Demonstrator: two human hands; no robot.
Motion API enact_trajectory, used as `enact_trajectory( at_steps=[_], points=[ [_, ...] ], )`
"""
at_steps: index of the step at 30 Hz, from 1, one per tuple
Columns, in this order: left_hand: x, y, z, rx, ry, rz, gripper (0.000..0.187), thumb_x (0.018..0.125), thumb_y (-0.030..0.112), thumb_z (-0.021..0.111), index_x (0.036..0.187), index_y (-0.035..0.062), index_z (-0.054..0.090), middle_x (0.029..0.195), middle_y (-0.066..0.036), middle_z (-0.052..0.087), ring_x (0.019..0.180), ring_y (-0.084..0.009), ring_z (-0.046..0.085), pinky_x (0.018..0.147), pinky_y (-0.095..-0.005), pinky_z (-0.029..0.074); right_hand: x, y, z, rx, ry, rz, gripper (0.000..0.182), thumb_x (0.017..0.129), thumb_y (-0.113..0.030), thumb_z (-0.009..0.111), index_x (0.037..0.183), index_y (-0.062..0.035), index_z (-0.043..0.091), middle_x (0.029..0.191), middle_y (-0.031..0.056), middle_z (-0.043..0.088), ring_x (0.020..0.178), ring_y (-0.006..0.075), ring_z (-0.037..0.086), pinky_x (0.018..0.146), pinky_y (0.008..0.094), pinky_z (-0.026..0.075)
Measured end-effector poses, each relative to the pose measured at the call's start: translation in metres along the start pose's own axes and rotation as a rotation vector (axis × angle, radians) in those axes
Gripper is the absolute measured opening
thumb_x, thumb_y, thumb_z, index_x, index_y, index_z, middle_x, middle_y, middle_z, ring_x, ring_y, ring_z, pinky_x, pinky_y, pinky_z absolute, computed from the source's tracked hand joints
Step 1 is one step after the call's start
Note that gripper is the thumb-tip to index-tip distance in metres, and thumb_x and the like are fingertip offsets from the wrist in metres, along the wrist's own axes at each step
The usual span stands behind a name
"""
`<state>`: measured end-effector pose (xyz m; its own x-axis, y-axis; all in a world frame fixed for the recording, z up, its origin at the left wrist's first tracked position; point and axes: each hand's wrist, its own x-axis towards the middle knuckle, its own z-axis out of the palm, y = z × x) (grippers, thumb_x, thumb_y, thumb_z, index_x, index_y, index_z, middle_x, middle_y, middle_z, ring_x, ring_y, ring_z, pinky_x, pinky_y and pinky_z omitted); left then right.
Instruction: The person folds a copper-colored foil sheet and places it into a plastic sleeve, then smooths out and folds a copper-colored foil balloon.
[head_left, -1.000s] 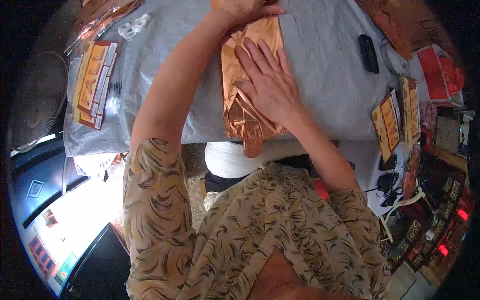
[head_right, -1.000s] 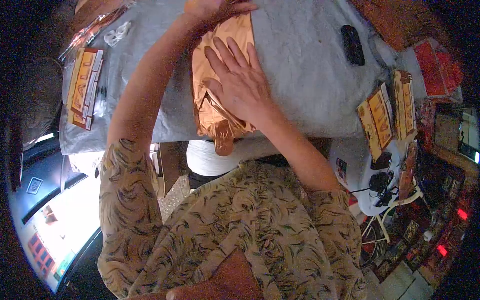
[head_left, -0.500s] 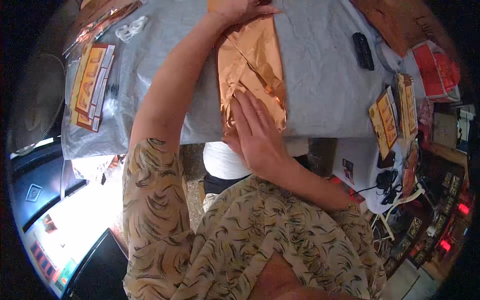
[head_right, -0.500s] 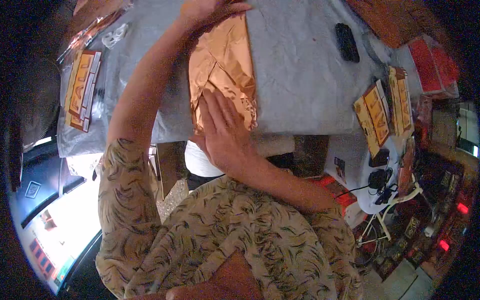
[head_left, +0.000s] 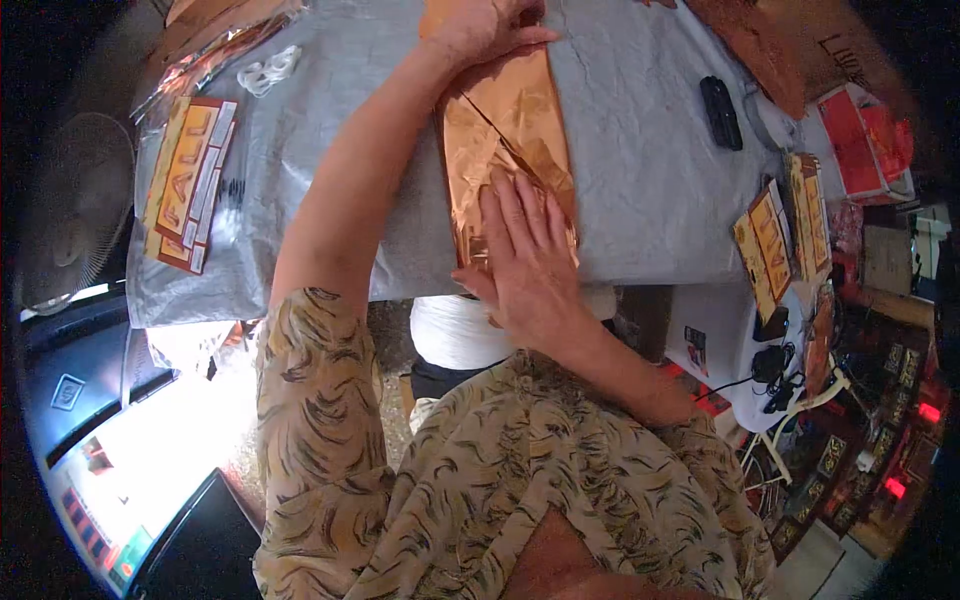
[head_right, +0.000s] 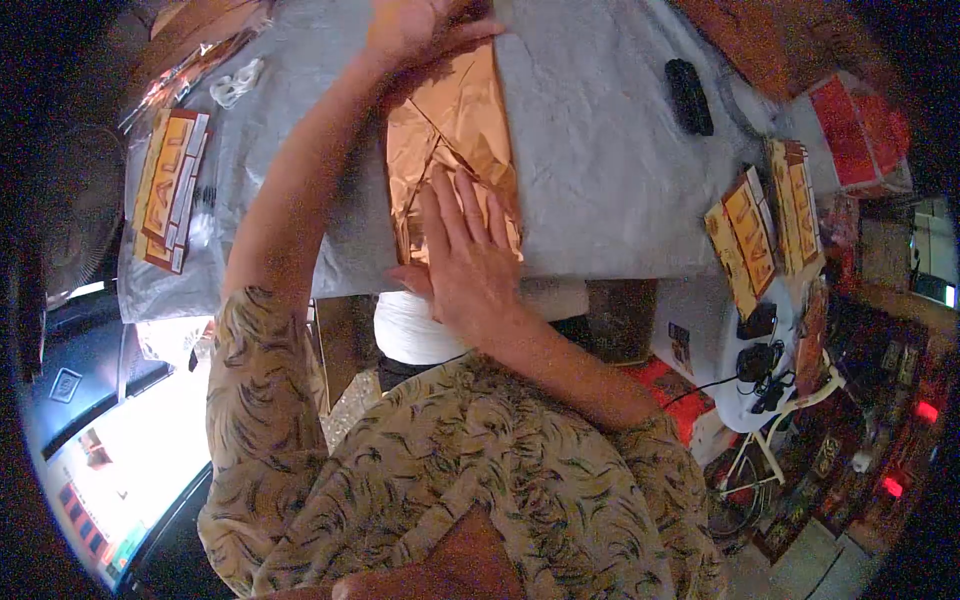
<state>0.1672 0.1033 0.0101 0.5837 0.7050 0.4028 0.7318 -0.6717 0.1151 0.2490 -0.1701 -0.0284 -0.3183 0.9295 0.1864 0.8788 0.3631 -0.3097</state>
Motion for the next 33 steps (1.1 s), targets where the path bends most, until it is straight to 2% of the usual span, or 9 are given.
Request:
enact_trajectory(
  at_steps=[1,5,8,10,20,22,23,25,33],
  points=[
    [0.002,0.003,-0.005,0.083,-0.135,-0.069,0.046,0.094,0.062,0.061,0.114,0.0212,0.069,0.121,0.0,0.059,0.098,-0.0274,0.063,0.081,-0.0532,0.042,0.0,0.003,0.001,-0.009,-0.005,0.004,0.09,0.096,-0.054,0.06,0.154,0.0086,0.034,0.164,0.0244,0.03,0.153,0.0412,0.024,0.123,0.056,0.021],
    [-0.001,0.001,-0.003,-0.006,-0.014,0.003,0.045,0.094,0.061,0.062,0.113,0.0206,0.069,0.118,-0.001,0.059,0.097,-0.0276,0.063,0.081,-0.0552,0.042,0.0,0.011,-0.004,0.009,-0.038,0.009,0.09,0.097,-0.057,0.056,0.155,0.0078,0.034,0.164,0.0231,0.031,0.153,0.041,0.026,0.123,0.0559,0.021],
    [-0.002,0.004,-0.012,0.152,-0.242,-0.132,0.045,0.093,0.06,0.063,0.112,0.0194,0.068,0.119,-0.001,0.06,0.101,-0.0268,0.064,0.084,-0.0559,0.043,0.002,0.014,-0.006,0.075,-0.048,0.007,0.088,0.098,-0.057,0.055,0.155,0.0069,0.035,0.164,0.0243,0.031,0.153,0.0416,0.026,0.123,0.0553,0.02],
    [-0.009,-0.004,0.001,-0.025,0.09,0.075,0.044,0.094,0.059,0.063,0.111,0.0187,0.068,0.117,-0.002,0.06,0.101,-0.0264,0.063,0.086,-0.0559,0.043,0.001,0.013,-0.007,0.033,-0.05,-0.046,0.085,0.1,-0.057,0.053,0.154,0.0061,0.036,0.163,0.0248,0.031,0.153,0.0421,0.027,0.123,0.0548,0.021],
    [0.001,-0.009,0.013,-0.037,-0.027,-0.006,0.042,0.093,0.055,0.066,0.109,0.0164,0.069,0.115,-0.005,0.06,0.104,-0.0284,0.062,0.086,-0.0543,0.043,0.015,0.016,0.0,0.021,0.005,-0.039,0.081,0.1,-0.055,0.055,0.15,0.0073,0.041,0.163,0.0272,0.03,0.153,0.0433,0.026,0.122,0.0547,0.024],
    [0.018,-0.043,0.081,-0.357,0.268,0.265,0.042,0.091,0.053,0.068,0.108,0.015,0.069,0.114,-0.007,0.06,0.106,-0.0292,0.06,0.084,-0.0556,0.042,0.018,0.017,0.002,0.018,0.002,-0.038,0.078,0.099,-0.053,0.057,0.146,0.0079,0.045,0.162,0.0286,0.031,0.152,0.0434,0.027,0.121,0.0553,0.026],
    [0.013,-0.032,0.055,-0.355,0.271,0.268,0.042,0.091,0.053,0.068,0.108,0.015,0.069,0.114,-0.007,0.06,0.106,-0.0292,0.06,0.084,-0.0556,0.042,0.021,0.016,0.002,0.016,0.006,-0.039,0.078,0.099,-0.053,0.057,0.146,0.0079,0.045,0.162,0.0286,0.031,0.152,0.0434,0.027,0.121,0.0553,0.026],
    [0.0,-0.011,0.01,-0.07,0.059,0.096,0.041,0.09,0.052,0.071,0.105,0.014,0.069,0.114,-0.008,0.06,0.107,-0.0297,0.059,0.086,-0.0581,0.041,0.029,0.015,0.003,-0.032,-0.003,-0.022,0.074,0.1,-0.051,0.059,0.141,0.0087,0.049,0.16,0.0304,0.032,0.149,0.045,0.031,0.119,0.0555,0.03],
    [0.002,-0.008,0.011,-0.051,-0.003,0.005,0.043,0.09,0.056,0.068,0.109,0.0174,0.07,0.115,-0.005,0.06,0.103,-0.0286,0.061,0.087,-0.058,0.039,0.04,0.019,0.002,0.142,-0.033,0.091,0.072,0.1,-0.051,0.058,0.137,0.0111,0.049,0.157,0.0341,0.033,0.137,0.0499,0.044,0.112,0.052,0.041]
  ],
)
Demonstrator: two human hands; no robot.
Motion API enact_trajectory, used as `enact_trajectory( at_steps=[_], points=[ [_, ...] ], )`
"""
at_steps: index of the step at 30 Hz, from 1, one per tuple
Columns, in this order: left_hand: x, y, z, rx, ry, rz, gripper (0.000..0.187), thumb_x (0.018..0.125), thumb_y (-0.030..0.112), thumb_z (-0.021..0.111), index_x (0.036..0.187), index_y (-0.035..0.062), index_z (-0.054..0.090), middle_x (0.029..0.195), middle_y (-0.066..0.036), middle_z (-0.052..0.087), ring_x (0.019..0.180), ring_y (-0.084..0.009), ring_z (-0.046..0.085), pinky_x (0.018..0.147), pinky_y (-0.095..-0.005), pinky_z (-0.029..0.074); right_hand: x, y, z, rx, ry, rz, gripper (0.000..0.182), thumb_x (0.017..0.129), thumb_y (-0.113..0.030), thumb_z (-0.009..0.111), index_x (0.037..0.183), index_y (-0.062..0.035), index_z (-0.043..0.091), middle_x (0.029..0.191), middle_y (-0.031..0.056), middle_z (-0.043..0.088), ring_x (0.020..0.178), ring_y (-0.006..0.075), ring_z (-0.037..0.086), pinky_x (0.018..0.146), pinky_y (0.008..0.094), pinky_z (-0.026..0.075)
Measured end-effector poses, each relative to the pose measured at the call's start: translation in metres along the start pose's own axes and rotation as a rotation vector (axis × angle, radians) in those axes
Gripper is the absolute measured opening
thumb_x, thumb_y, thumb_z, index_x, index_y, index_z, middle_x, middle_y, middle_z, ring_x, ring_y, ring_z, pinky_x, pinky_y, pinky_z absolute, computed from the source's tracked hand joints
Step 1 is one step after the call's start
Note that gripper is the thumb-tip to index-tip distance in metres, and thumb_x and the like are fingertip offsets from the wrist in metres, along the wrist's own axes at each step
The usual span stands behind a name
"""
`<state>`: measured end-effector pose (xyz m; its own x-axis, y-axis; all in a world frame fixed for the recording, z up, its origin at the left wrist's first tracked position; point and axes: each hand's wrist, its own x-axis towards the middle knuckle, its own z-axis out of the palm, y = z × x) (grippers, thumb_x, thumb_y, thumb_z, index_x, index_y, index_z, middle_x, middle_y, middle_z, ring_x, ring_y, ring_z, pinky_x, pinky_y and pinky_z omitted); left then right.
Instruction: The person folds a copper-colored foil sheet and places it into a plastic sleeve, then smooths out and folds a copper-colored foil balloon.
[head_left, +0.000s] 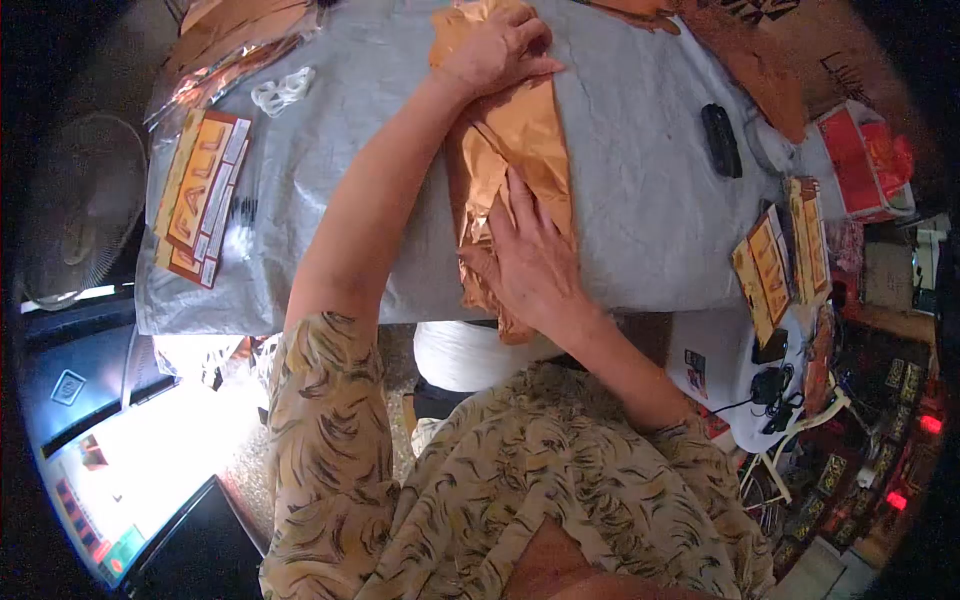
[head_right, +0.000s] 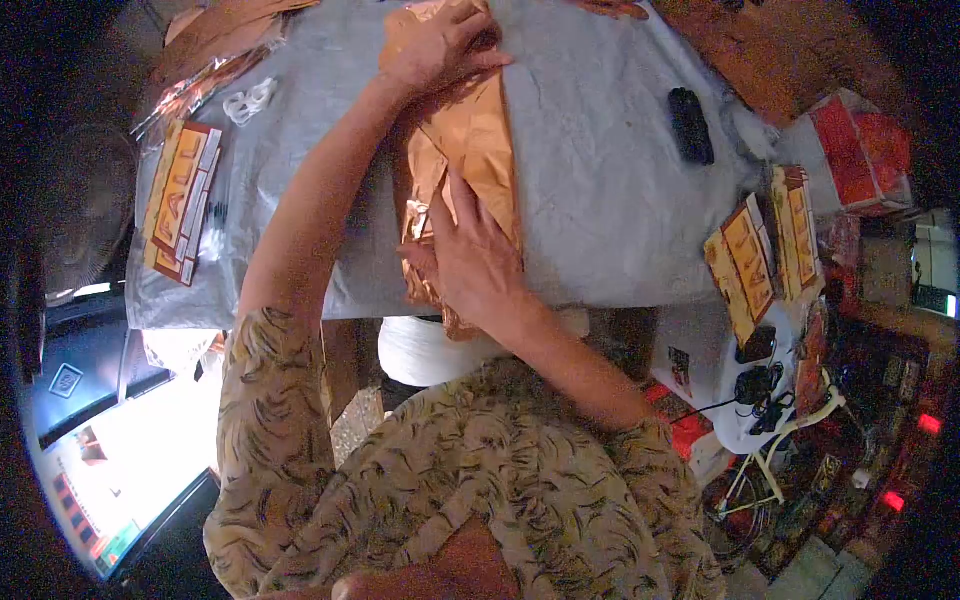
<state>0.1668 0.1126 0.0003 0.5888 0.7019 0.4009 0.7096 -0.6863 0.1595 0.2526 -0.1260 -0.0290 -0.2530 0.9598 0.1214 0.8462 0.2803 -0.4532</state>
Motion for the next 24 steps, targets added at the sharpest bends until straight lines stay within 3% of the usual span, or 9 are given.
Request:
enact_trajectory(
  at_steps=[2,5,14,17,19,20,22,24],
  points=[
    [0.001,0.0,-0.003,-0.022,0.074,0.085,0.045,0.09,0.058,0.066,0.111,0.0183,0.07,0.116,-0.004,0.06,0.103,-0.0281,0.062,0.086,-0.0571,0.04,0.001,0.001,0.001,-0.014,0.009,-0.001,0.073,0.1,-0.051,0.059,0.136,0.0112,0.049,0.157,0.0345,0.033,0.136,0.0499,0.046,0.11,0.0518,0.042],
    [0.001,0.003,-0.004,0.079,-0.001,0.016,0.047,0.091,0.06,0.065,0.113,0.0186,0.07,0.118,-0.003,0.06,0.104,-0.0278,0.061,0.084,-0.0549,0.042,0.002,0.002,0.004,-0.076,0.09,-0.062,0.074,0.099,-0.05,0.061,0.137,0.0118,0.047,0.155,0.0352,0.035,0.136,0.0492,0.047,0.11,0.0521,0.043],
    [-0.001,0.004,-0.004,0.092,0.076,0.061,0.05,0.091,0.063,0.063,0.116,0.0198,0.07,0.121,-0.002,0.059,0.106,-0.0258,0.061,0.085,-0.0535,0.044,0.0,-0.006,-0.003,-0.026,0.072,0.015,0.077,0.099,-0.047,0.063,0.144,0.0123,0.043,0.152,0.0338,0.04,0.134,0.048,0.048,0.112,0.0521,0.041],
    [0.0,0.001,0.005,0.165,0.001,-0.018,0.05,0.091,0.063,0.064,0.116,0.0197,0.07,0.121,-0.001,0.059,0.106,-0.0262,0.062,0.085,-0.0532,0.044,-0.002,-0.008,-0.007,-0.137,0.143,-0.074,0.079,0.099,-0.048,0.063,0.145,0.0123,0.042,0.152,0.0326,0.041,0.132,0.0471,0.049,0.111,0.0521,0.041],
    [-0.003,-0.017,0.032,0.02,0.409,0.227,0.049,0.09,0.062,0.065,0.114,0.0189,0.07,0.12,-0.002,0.059,0.103,-0.0266,0.062,0.084,-0.0531,0.044,0.0,-0.004,-0.003,-0.065,0.077,-0.019,0.081,0.099,-0.049,0.062,0.146,0.0125,0.04,0.154,0.0323,0.039,0.131,0.0477,0.05,0.109,0.0534,0.043],
    [-0.002,-0.008,0.017,0.021,0.41,0.227,0.049,0.09,0.062,0.065,0.114,0.0189,0.07,0.12,-0.002,0.059,0.103,-0.0266,0.062,0.084,-0.0531,0.044,0.0,-0.004,-0.003,-0.065,0.078,-0.02,0.081,0.099,-0.049,0.062,0.146,0.0125,0.04,0.154,0.0323,0.039,0.131,0.0477,0.05,0.109,0.0534,0.043],
    [-0.001,0.006,-0.009,0.094,-0.007,0.002,0.048,0.091,0.061,0.065,0.111,0.0172,0.07,0.118,-0.003,0.059,0.102,-0.0278,0.062,0.084,-0.0529,0.044,0.0,-0.004,-0.003,0.019,0.01,0.071,0.082,0.099,-0.05,0.06,0.148,0.0118,0.038,0.156,0.0329,0.035,0.129,0.0499,0.053,0.107,0.0537,0.045],
    [0.0,-0.004,0.005,0.026,0.066,0.047,0.048,0.091,0.06,0.065,0.109,0.0165,0.069,0.117,-0.004,0.059,0.102,-0.0289,0.062,0.084,-0.0527,0.045,-0.001,0.001,0.005,-0.004,0.016,0.05,0.082,0.1,-0.051,0.059,0.148,0.0108,0.037,0.157,0.0327,0.034,0.128,0.0504,0.053,0.106,0.0535,0.046]
  ],
)
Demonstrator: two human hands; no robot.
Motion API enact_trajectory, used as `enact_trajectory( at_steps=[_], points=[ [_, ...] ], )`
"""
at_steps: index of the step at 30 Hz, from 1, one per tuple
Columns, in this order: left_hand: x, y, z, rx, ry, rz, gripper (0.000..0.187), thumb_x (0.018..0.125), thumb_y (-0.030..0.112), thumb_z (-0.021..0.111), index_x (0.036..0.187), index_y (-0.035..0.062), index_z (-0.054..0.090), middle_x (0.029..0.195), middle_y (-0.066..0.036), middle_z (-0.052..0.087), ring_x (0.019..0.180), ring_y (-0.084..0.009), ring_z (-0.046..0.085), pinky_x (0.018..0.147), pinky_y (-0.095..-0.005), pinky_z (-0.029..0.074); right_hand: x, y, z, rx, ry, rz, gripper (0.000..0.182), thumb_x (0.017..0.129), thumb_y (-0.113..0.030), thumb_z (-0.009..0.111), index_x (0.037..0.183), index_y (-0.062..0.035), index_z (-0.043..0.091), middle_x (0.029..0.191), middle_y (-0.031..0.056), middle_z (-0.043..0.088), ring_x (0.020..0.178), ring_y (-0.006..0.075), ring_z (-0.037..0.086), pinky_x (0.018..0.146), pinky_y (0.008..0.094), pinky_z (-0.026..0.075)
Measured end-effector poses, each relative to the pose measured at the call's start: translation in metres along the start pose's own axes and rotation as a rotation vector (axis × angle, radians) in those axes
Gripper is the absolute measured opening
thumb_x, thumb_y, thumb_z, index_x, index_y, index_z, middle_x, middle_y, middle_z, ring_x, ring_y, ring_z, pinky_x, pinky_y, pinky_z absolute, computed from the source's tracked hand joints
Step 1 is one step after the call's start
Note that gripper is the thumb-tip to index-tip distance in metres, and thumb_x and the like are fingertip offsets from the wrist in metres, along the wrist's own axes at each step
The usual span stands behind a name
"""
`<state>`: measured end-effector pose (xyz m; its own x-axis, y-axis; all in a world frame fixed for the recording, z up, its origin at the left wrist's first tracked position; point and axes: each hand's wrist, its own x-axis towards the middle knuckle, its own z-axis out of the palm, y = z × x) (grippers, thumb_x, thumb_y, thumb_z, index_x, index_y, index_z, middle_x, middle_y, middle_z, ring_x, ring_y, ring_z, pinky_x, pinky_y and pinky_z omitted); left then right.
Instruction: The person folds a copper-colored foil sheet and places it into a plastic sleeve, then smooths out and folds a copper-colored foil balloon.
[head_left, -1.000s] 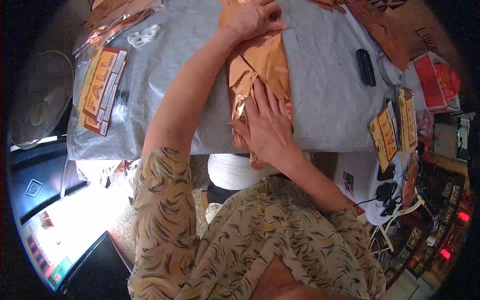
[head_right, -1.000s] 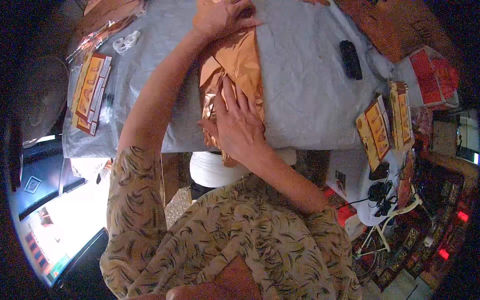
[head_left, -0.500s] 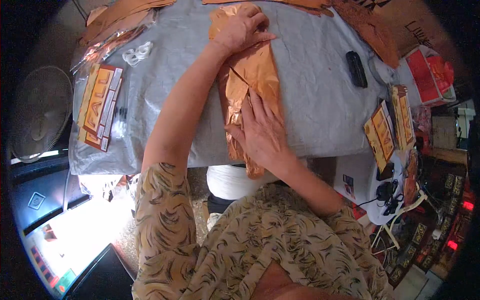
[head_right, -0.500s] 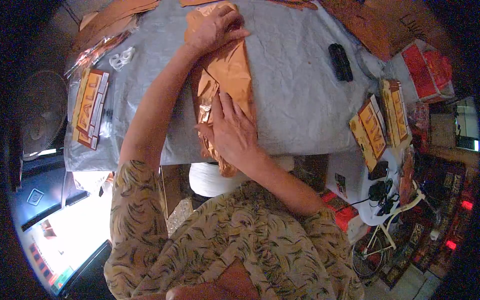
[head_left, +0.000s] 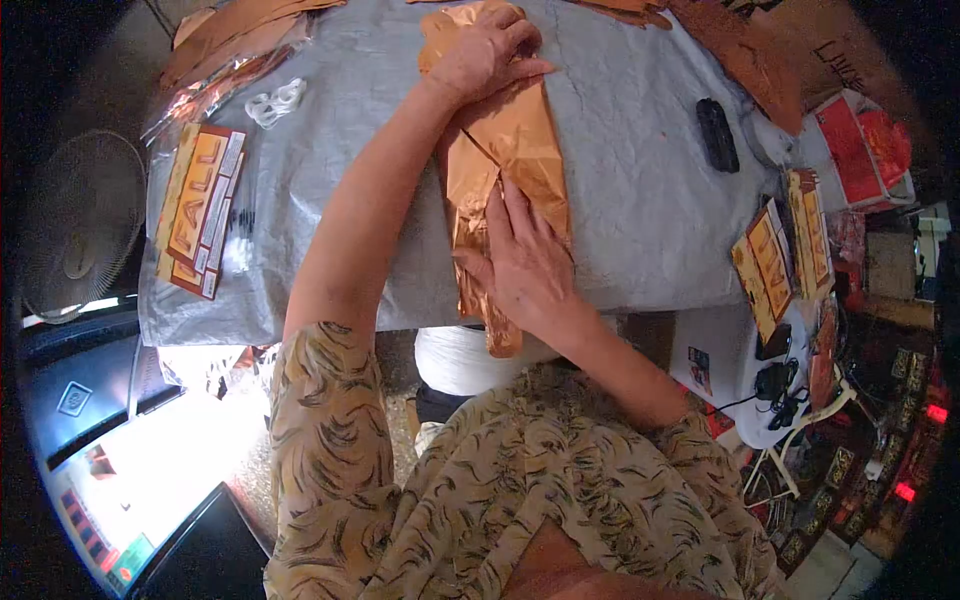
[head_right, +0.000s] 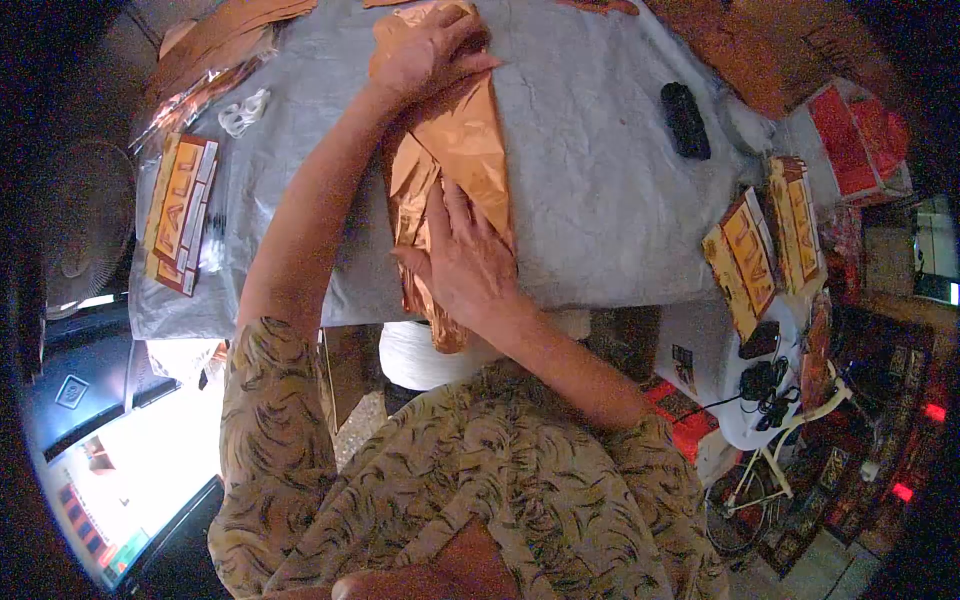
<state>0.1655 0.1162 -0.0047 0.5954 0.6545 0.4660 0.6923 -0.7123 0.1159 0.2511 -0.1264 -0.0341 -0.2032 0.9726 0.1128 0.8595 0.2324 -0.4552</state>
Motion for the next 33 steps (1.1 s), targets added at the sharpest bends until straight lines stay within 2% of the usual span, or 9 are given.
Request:
enact_trajectory(
  at_steps=[5,7,11,14,16,20,27,28,33],
  points=[
    [-0.005,-0.012,0.034,-0.051,0.305,0.145,0.044,0.091,0.057,0.067,0.106,0.0151,0.069,0.115,-0.006,0.059,0.101,-0.0312,0.061,0.083,-0.052,0.044,0.004,0.003,-0.002,-0.025,-0.006,-0.053,0.082,0.1,-0.054,0.057,0.149,0.0093,0.036,0.159,0.0312,0.033,0.13,0.0503,0.053,0.105,0.0521,0.048],
    [0.01,-0.037,0.074,-0.422,0.244,0.224,0.043,0.091,0.057,0.067,0.107,0.016,0.069,0.116,-0.006,0.058,0.102,-0.0314,0.06,0.083,-0.0517,0.042,0.006,0.002,-0.007,-0.074,-0.055,-0.013,0.082,0.1,-0.054,0.056,0.148,0.0092,0.037,0.159,0.0301,0.032,0.132,0.0499,0.052,0.105,0.0522,0.048],
    [0.001,0.012,-0.019,-0.028,-0.049,-0.019,0.047,0.091,0.056,0.068,0.105,0.0105,0.069,0.113,-0.008,0.057,0.102,-0.0325,0.058,0.084,-0.0559,0.04,0.004,0.002,-0.007,-0.099,-0.032,-0.035,0.079,0.102,-0.051,0.056,0.148,0.0096,0.037,0.159,0.0297,0.033,0.13,0.0494,0.053,0.105,0.0521,0.048],
    [0.006,0.0,-0.007,-0.145,-0.237,-0.035,0.064,0.095,0.062,0.059,0.127,0.0074,0.065,0.135,-0.014,0.056,0.125,-0.0389,0.054,0.1,-0.0654,0.036,-0.005,-0.003,-0.015,-0.09,0.012,-0.081,0.072,0.102,-0.044,0.06,0.147,0.0091,0.042,0.157,0.0295,0.036,0.131,0.0478,0.053,0.105,0.0512,0.049],
    [0.01,-0.027,0.058,-0.294,0.32,0.235,0.041,0.085,0.045,0.079,0.1,0.0079,0.071,0.107,-0.013,0.064,0.107,-0.0354,0.062,0.09,-0.047,0.054,-0.013,-0.005,-0.031,-0.044,0.095,-0.246,0.057,0.103,-0.029,0.062,0.143,0.0085,0.048,0.149,0.0301,0.048,0.129,0.0448,0.057,0.104,0.0486,0.049],
    [0.01,-0.027,0.054,-0.365,0.197,0.187,0.041,0.084,0.043,0.08,0.1,0.0071,0.07,0.109,-0.014,0.063,0.109,-0.038,0.06,0.093,-0.0479,0.052,0.023,0.002,-0.074,0.164,0.373,-0.169,0.04,0.103,-0.01,0.053,0.14,0.0046,0.053,0.133,0.0285,0.062,0.125,0.042,0.062,0.105,0.0456,0.049],
    [0.009,-0.024,0.051,-0.367,0.216,0.185,0.04,0.084,0.042,0.08,0.1,0.0069,0.07,0.106,-0.015,0.063,0.11,-0.0383,0.059,0.096,-0.0479,0.05,0.094,0.05,-0.032,-0.035,0.367,-0.114,0.056,0.097,-0.009,0.058,0.146,0.0119,0.041,0.154,0.0305,0.041,0.144,0.0458,0.039,0.119,0.0493,0.034],
    [0.009,-0.024,0.048,-0.365,0.221,0.194,0.04,0.084,0.042,0.079,0.099,0.0065,0.07,0.106,-0.015,0.063,0.109,-0.0378,0.06,0.095,-0.0476,0.051,0.096,0.05,-0.025,-0.119,0.264,-0.077,0.065,0.098,-0.019,0.061,0.148,0.0141,0.036,0.16,0.0307,0.033,0.151,0.0447,0.028,0.124,0.0517,0.023],
    [0.01,-0.022,0.043,-0.37,0.132,0.177,0.046,0.083,0.045,0.081,0.101,0.0055,0.068,0.107,-0.014,0.064,0.106,-0.036,0.062,0.091,-0.0453,0.053,0.085,0.037,0.003,-0.134,0.251,-0.052,0.079,0.1,-0.039,0.06,0.155,0.0096,0.032,0.162,0.026,0.033,0.154,0.0392,0.027,0.127,0.0506,0.018]
  ],
)
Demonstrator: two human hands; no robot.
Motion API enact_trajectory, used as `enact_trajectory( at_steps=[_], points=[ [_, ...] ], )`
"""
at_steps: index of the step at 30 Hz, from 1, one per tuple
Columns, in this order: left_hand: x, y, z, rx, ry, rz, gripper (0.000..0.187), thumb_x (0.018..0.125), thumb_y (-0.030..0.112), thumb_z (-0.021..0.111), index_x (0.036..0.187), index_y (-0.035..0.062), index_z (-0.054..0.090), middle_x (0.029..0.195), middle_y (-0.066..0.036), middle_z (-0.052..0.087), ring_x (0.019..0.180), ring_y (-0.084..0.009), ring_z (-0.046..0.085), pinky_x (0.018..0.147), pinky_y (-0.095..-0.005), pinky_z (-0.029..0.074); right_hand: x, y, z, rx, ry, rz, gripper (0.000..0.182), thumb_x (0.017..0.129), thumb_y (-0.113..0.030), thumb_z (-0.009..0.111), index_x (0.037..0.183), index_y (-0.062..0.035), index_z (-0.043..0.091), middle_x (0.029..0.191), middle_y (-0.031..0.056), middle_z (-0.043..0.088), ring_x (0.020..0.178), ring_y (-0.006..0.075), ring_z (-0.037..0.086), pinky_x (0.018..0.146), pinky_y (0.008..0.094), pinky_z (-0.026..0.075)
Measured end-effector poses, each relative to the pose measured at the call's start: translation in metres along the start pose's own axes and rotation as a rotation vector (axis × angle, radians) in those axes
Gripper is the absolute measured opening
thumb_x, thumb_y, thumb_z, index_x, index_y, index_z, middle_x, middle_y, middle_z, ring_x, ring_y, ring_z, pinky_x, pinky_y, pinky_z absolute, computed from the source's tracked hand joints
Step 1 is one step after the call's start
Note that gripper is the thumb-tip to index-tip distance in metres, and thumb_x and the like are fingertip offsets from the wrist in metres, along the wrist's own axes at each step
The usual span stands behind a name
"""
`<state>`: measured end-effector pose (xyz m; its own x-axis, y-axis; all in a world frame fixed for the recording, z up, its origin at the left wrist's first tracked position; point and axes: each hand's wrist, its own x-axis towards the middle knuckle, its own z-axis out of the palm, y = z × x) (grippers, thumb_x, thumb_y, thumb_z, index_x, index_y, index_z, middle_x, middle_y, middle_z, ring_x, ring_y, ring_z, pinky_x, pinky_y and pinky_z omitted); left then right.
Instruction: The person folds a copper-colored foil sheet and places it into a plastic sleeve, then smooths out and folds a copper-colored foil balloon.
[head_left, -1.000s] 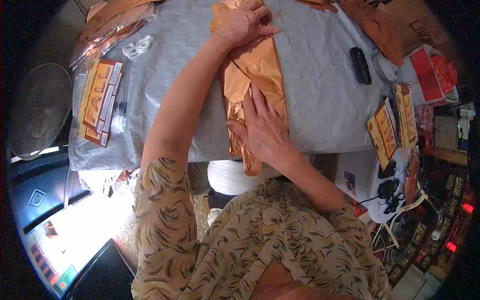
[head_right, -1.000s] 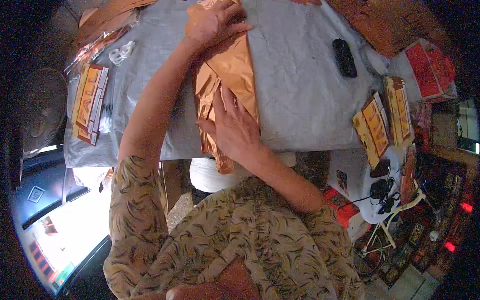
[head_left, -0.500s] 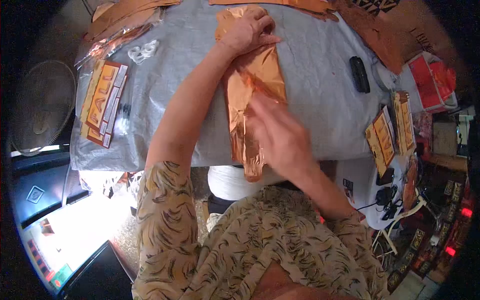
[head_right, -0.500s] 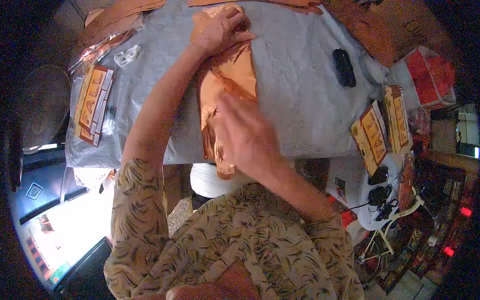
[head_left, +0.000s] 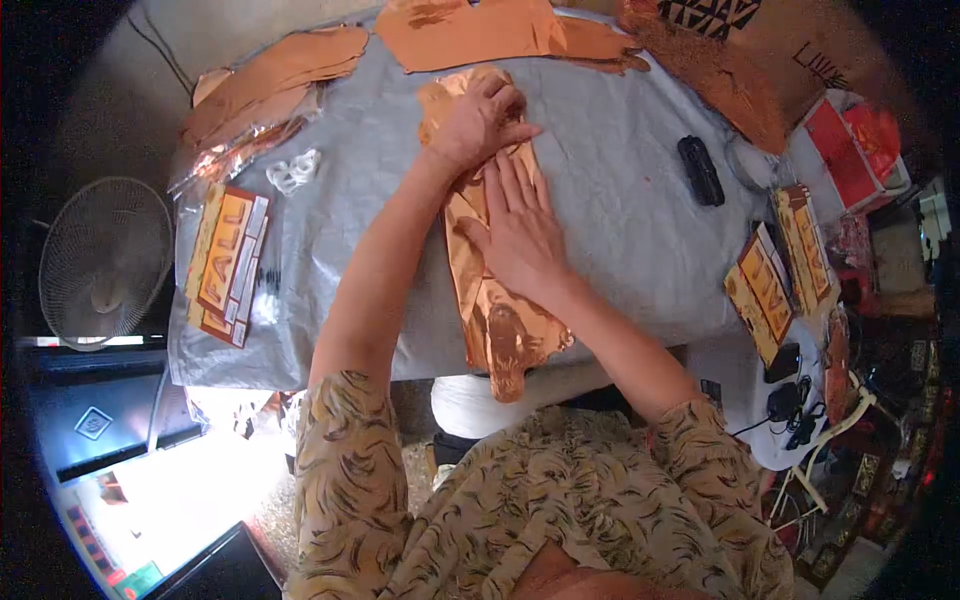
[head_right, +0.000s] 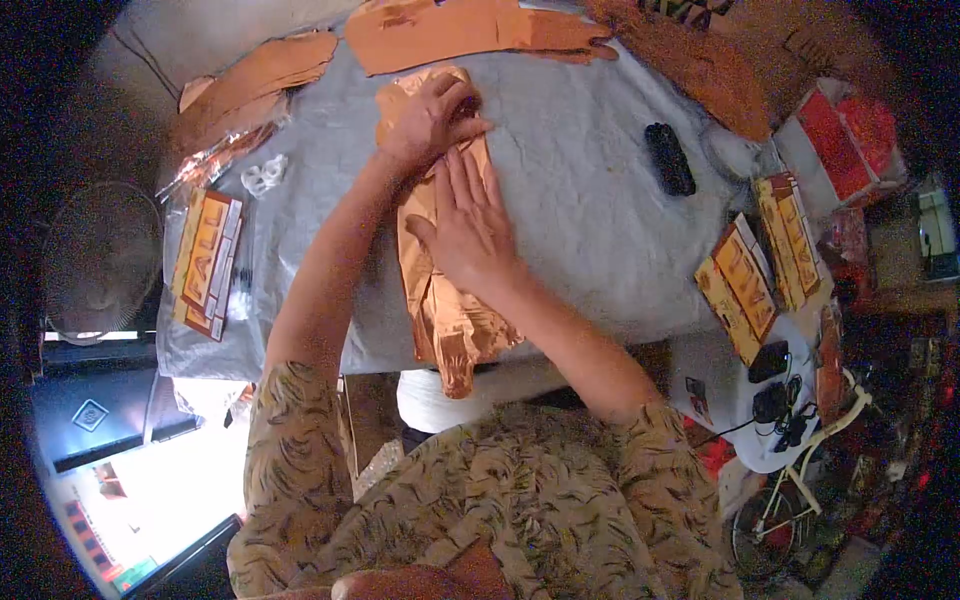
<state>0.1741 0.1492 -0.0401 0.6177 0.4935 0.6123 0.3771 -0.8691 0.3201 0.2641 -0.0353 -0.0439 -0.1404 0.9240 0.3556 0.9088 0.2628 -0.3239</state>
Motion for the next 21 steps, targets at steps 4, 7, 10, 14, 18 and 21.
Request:
enact_trajectory(
  at_steps=[4,7,10,14,18,21],
  points=[
    [-0.001,-0.001,0.004,-0.032,0.038,-0.028,0.053,0.083,0.046,0.082,0.11,0.0025,0.067,0.116,-0.017,0.064,0.114,-0.0381,0.061,0.097,-0.0466,0.052,-0.002,0.0,-0.006,-0.021,-0.048,-0.049,0.079,0.101,-0.045,0.057,0.157,0.0054,0.033,0.164,0.0245,0.031,0.155,0.0387,0.025,0.127,0.0505,0.018],
    [-0.002,-0.005,0.008,0.06,0.035,-0.016,0.061,0.084,0.047,0.081,0.12,-0.0004,0.066,0.128,-0.019,0.062,0.124,-0.0398,0.057,0.106,-0.0475,0.048,-0.003,-0.001,-0.008,-0.007,-0.066,-0.055,0.077,0.102,-0.046,0.056,0.157,0.0022,0.035,0.165,0.0241,0.029,0.155,0.0389,0.024,0.127,0.0507,0.018],
    [-0.002,-0.009,0.011,0.101,-0.01,-0.057,0.071,0.085,0.052,0.078,0.129,-0.002,0.063,0.139,-0.021,0.059,0.133,-0.0405,0.052,0.114,-0.048,0.043,-0.002,-0.001,-0.006,-0.01,-0.065,-0.058,0.075,0.101,-0.046,0.056,0.157,-0.0002,0.037,0.165,0.0242,0.029,0.154,0.0398,0.025,0.127,0.0513,0.019],
    [0.0,-0.012,0.011,0.124,-0.085,-0.106,0.084,0.086,0.058,0.075,0.139,-0.0041,0.057,0.148,-0.021,0.054,0.14,-0.0408,0.047,0.118,-0.0478,0.038,-0.002,-0.001,-0.008,-0.012,-0.084,-0.064,0.074,0.101,-0.046,0.057,0.158,-0.0024,0.037,0.164,0.0251,0.03,0.154,0.0414,0.025,0.126,0.0529,0.018],
    [0.012,-0.004,-0.012,0.301,-0.126,-0.087,0.086,0.086,0.059,0.074,0.144,-0.0011,0.054,0.148,-0.021,0.055,0.138,-0.0398,0.05,0.119,-0.0473,0.038,-0.001,-0.003,-0.007,-0.005,-0.085,-0.083,0.075,0.102,-0.046,0.056,0.159,-0.003,0.036,0.164,0.026,0.031,0.154,0.0419,0.025,0.126,0.0537,0.017],
    [0.026,-0.01,-0.037,0.045,-0.339,-0.475,0.076,0.091,0.056,0.072,0.147,0.0061,0.055,0.144,-0.02,0.06,0.13,-0.0355,0.06,0.114,-0.0443,0.044,-0.003,0.0,-0.005,-0.013,-0.087,-0.075,0.075,0.102,-0.046,0.056,0.159,-0.0032,0.035,0.164,0.0265,0.03,0.154,0.0415,0.025,0.127,0.0539,0.016]
  ],
)
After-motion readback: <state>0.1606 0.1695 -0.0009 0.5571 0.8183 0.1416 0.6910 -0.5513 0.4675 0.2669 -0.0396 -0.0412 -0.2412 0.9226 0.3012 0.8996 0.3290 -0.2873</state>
